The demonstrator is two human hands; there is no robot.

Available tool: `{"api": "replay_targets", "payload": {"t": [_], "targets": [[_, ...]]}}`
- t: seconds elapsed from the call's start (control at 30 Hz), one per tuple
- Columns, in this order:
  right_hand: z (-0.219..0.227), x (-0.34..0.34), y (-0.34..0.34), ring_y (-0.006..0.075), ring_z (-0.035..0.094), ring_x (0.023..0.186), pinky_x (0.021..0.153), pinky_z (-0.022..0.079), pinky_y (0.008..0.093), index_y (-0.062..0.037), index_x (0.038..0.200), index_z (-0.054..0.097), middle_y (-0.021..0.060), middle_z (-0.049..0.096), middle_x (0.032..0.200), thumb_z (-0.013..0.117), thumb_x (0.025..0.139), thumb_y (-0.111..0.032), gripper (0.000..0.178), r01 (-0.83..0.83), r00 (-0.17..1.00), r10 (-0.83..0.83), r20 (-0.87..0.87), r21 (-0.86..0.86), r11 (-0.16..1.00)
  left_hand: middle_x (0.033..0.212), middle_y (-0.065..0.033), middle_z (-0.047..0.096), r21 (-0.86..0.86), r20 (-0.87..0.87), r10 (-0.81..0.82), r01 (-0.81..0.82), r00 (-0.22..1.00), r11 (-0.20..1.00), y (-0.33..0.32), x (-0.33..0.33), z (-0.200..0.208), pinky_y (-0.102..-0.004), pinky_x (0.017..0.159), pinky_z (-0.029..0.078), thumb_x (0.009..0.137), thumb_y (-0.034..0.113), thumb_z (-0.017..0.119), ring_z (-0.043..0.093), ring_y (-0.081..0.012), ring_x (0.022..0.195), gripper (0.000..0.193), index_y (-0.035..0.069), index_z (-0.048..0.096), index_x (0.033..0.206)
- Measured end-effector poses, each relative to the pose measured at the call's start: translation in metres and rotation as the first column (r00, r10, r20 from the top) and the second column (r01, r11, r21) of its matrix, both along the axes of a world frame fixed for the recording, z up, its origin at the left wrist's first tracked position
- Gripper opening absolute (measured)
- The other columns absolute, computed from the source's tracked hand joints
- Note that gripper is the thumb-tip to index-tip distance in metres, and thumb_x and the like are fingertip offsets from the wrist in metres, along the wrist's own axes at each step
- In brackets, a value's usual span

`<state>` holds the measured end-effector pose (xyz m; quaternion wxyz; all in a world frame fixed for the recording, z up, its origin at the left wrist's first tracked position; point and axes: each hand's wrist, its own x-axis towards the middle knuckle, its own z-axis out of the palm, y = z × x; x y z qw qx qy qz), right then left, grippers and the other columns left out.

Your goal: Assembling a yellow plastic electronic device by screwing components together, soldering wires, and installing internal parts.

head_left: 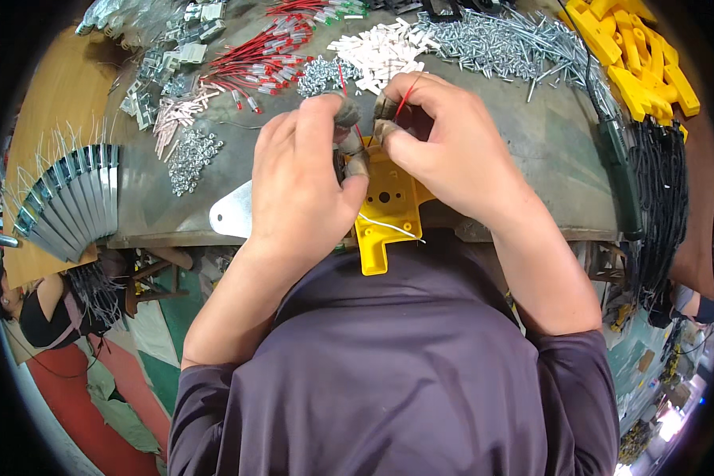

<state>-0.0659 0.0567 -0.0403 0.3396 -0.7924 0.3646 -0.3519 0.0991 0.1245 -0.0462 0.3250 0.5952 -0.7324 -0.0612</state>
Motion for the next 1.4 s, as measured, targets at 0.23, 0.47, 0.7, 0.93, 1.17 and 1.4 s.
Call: {"api": "replay_targets", "payload": {"t": [0.23,0.47,0.7,0.93,1.17,1.4], "targets": [[-0.004,0.004,0.003,0.0044,0.051,0.065,0.060,0.044,0.0242,-0.0013,0.084,0.054,-0.0012,0.053,0.070,0.061,0.080,-0.007,0.010,-0.283,0.903,0.090,0.420,0.424,0.860,0.094,-0.0074,0.051,-0.028,-0.631,-0.087,0.090,0.771,0.996,0.005,0.012,-0.023,-0.0274,0.077,0.048,0.071,-0.014,0.060,0.055,-0.0136,0.086,0.057,0.002,0.031,0.118],[0.001,0.002,0.011,0.0127,0.062,0.069,0.061,0.049,0.0282,0.0022,0.097,0.048,0.0102,0.065,0.079,0.057,0.079,-0.001,0.020,-0.196,0.961,0.045,0.272,0.560,0.805,0.111,-0.0103,0.044,-0.009,-0.838,-0.104,0.178,0.535,0.984,-0.006,0.015,-0.020,-0.0312,0.087,0.048,0.072,-0.015,0.059,0.057,-0.0163,0.087,0.064,0.001,0.031,0.127],[0.003,0.011,0.011,0.0201,0.063,0.070,0.061,0.049,0.0280,0.0034,0.100,0.052,0.0131,0.065,0.078,0.060,0.078,-0.001,0.024,-0.094,0.989,0.133,-0.064,0.418,0.903,0.116,-0.0094,0.045,0.017,-0.890,-0.099,0.250,0.446,0.968,-0.007,0.021,-0.020,-0.0387,0.099,0.040,0.073,-0.009,0.063,0.060,-0.0154,0.088,0.061,0.000,0.033,0.125],[0.001,0.017,0.017,0.0310,0.064,0.064,0.058,0.048,0.0364,0.0020,0.086,0.066,0.0182,0.064,0.072,0.062,0.078,-0.013,0.018,-0.050,0.985,0.093,-0.145,0.280,0.959,0.115,-0.0075,0.045,-0.038,-0.870,-0.152,0.243,0.468,0.969,-0.007,0.022,-0.026,-0.0378,0.098,0.040,0.073,-0.010,0.063,0.061,-0.0151,0.087,0.057,0.000,0.036,0.122],[0.008,0.019,0.018,0.0325,0.061,0.059,0.054,0.046,0.0375,-0.0006,0.086,0.068,0.0175,0.061,0.065,0.062,0.077,-0.017,0.020,-0.022,0.972,0.092,-0.215,0.307,0.951,0.112,-0.0074,0.046,-0.022,-0.879,-0.118,0.207,0.462,0.978,-0.004,0.020,-0.024,-0.0352,0.094,0.043,0.074,-0.011,0.062,0.061,-0.0142,0.087,0.055,-0.001,0.036,0.121],[0.004,0.017,0.022,0.0347,0.060,0.060,0.055,0.046,0.0403,-0.0016,0.082,0.067,0.0176,0.060,0.064,0.061,0.077,-0.017,0.017,-0.076,0.976,0.103,-0.193,0.142,0.987,0.110,-0.0103,0.049,-0.016,-0.824,-0.134,0.212,0.551,0.977,-0.002,0.019,-0.021,-0.0367,0.097,0.043,0.073,-0.015,0.058,0.059,-0.0157,0.089,0.057,-0.001,0.034,0.123]]}}
